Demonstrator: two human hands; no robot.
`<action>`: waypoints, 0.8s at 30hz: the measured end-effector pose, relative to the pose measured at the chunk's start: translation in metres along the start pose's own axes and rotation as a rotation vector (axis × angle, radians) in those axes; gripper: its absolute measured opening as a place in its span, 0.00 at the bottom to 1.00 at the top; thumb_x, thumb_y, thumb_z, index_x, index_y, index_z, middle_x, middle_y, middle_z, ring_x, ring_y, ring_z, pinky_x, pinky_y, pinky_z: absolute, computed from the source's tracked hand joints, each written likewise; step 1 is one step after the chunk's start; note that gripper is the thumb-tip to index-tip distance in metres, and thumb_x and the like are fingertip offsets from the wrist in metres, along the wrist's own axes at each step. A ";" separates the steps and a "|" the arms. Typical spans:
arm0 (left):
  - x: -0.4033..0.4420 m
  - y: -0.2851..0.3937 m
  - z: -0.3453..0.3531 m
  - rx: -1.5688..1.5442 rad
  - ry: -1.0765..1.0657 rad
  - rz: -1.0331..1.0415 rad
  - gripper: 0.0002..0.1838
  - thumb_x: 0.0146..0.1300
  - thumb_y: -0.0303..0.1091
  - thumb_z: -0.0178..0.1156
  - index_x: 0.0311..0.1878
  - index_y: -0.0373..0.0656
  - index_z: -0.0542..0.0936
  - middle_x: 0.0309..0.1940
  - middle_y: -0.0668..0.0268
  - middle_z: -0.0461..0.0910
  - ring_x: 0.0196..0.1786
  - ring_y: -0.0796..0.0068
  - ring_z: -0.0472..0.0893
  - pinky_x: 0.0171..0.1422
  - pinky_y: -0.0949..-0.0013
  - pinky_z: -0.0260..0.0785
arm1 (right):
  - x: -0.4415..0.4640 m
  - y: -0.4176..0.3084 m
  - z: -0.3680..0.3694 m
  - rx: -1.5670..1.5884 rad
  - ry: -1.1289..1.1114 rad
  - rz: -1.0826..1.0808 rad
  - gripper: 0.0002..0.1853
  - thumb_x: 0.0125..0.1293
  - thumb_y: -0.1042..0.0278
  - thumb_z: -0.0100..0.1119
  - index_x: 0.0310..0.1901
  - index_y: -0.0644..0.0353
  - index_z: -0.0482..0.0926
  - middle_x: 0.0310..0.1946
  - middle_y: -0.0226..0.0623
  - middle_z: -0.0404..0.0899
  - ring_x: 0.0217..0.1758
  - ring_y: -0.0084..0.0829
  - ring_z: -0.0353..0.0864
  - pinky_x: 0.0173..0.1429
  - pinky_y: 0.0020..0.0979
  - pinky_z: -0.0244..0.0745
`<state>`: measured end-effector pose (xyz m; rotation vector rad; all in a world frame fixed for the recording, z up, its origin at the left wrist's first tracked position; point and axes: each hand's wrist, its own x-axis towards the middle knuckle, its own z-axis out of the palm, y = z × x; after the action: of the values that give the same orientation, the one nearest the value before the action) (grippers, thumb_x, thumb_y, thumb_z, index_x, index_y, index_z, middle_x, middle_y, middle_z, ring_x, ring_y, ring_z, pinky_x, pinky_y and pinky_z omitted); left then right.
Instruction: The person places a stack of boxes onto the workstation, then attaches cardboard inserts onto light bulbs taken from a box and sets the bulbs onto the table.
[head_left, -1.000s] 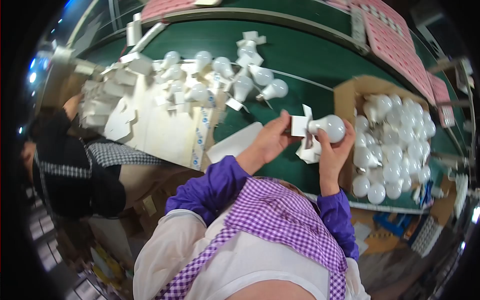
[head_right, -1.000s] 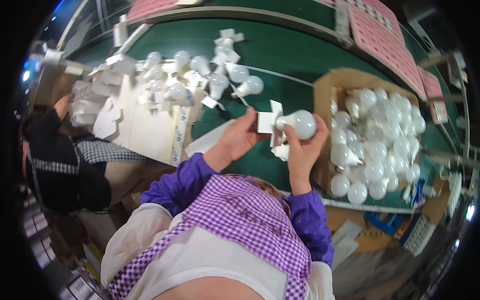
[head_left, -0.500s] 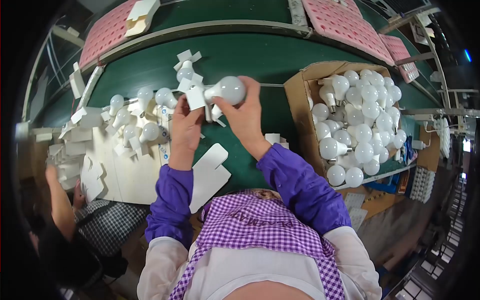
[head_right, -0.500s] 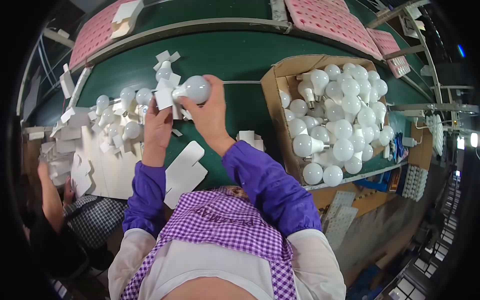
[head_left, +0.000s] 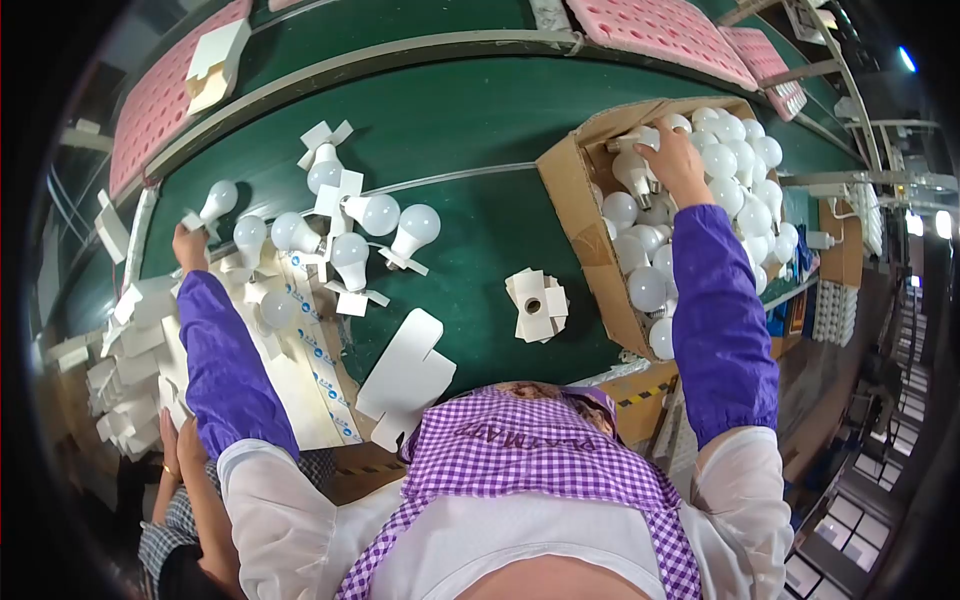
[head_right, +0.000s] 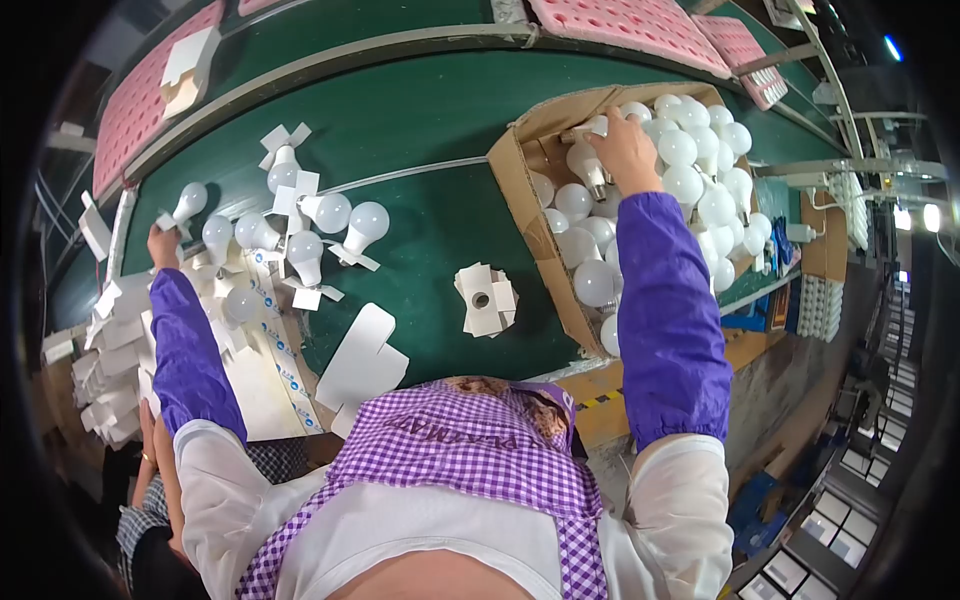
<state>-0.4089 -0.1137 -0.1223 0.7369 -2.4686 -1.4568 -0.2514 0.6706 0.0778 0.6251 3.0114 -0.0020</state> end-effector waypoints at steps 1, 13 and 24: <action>0.005 -0.005 -0.006 0.140 0.016 -0.038 0.16 0.54 0.31 0.62 0.45 0.36 0.78 0.36 0.58 0.81 0.40 0.70 0.80 0.42 0.70 0.74 | 0.003 0.003 0.004 -0.041 -0.106 0.029 0.30 0.55 0.56 0.64 0.59 0.51 0.68 0.52 0.52 0.71 0.54 0.51 0.74 0.54 0.44 0.71; -0.344 0.239 0.129 0.147 -0.377 0.336 0.12 0.57 0.41 0.60 0.32 0.41 0.77 0.27 0.62 0.76 0.30 0.70 0.77 0.35 0.67 0.68 | -0.049 -0.006 -0.047 0.271 0.331 -0.097 0.29 0.50 0.56 0.68 0.55 0.48 0.71 0.48 0.49 0.73 0.47 0.49 0.77 0.49 0.42 0.73; -0.525 0.211 0.231 0.245 -1.050 0.435 0.23 0.48 0.50 0.69 0.32 0.36 0.79 0.24 0.57 0.80 0.28 0.62 0.81 0.33 0.64 0.72 | -0.154 -0.006 -0.073 0.935 0.163 -0.028 0.28 0.50 0.68 0.69 0.54 0.59 0.72 0.44 0.41 0.75 0.39 0.26 0.80 0.36 0.25 0.76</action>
<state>-0.1161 0.4113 -0.0089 -0.7473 -3.2270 -1.5924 -0.1173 0.6046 0.1604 0.6293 3.0238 -1.4693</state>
